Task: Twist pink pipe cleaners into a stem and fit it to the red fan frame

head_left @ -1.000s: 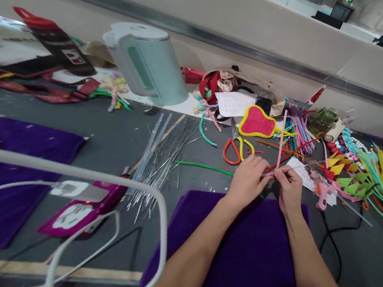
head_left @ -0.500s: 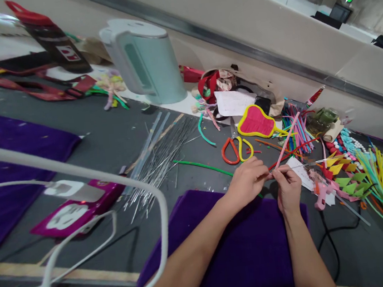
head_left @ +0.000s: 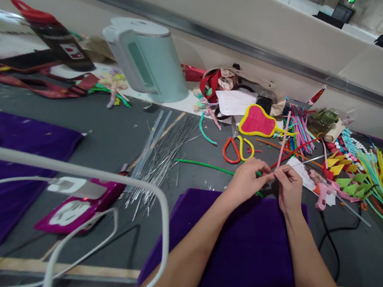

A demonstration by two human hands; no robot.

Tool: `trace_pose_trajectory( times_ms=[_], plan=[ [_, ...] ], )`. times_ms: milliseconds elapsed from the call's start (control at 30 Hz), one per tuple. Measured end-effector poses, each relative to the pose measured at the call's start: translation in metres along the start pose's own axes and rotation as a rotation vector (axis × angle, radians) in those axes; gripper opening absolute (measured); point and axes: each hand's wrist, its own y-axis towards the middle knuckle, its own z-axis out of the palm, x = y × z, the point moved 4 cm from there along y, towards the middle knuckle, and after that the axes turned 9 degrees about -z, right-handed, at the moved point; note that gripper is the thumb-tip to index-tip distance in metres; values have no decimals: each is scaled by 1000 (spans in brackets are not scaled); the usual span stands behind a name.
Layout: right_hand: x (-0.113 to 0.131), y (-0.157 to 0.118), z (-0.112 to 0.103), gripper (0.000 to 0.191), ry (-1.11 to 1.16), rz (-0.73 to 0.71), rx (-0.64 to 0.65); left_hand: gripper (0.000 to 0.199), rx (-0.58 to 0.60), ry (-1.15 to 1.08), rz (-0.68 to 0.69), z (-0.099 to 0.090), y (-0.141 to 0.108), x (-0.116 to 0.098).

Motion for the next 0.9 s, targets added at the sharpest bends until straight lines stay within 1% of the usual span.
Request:
trace_pose_trajectory(
  times_ms=[67,133,200,300,367,433,533,600,700,733,767,800,833,867,900],
  plan=[
    [-3,1,-2,15,-10,12,-47,14,-156,296,189,1,-4,-9],
    [-5,1,-2,16,-21,16,-75,20,-242,484,325,5,-7,-15],
    [-4,0,-1,17,-20,15,-82,26,-305,548,395,7,-10,-16],
    [-1,0,1,17,-9,16,-72,28,-349,495,415,5,-11,-16],
    [-1,0,1,16,-4,13,-68,26,-321,397,384,4,-10,-16],
    [0,1,0,15,1,9,-66,23,-265,258,316,2,-8,-16],
    [1,1,1,13,15,-1,-58,21,-150,-20,135,-2,-3,-9],
    [4,0,2,13,41,-9,-39,20,1,-243,-49,-1,0,0],
    [8,-2,6,14,93,-5,16,21,295,-557,-327,6,-1,14],
    [9,-2,7,14,106,2,32,22,364,-628,-384,8,-2,16],
    [9,-2,7,15,114,11,42,23,407,-671,-414,10,-2,18],
    [8,-2,7,15,116,18,42,23,415,-682,-419,12,-2,18],
    [7,-1,6,15,114,21,27,24,382,-659,-404,12,-2,18],
    [5,-1,4,15,110,22,2,24,319,-600,-368,12,-1,17],
    [3,0,2,15,103,23,-31,23,214,-503,-308,11,0,15]
  ],
)
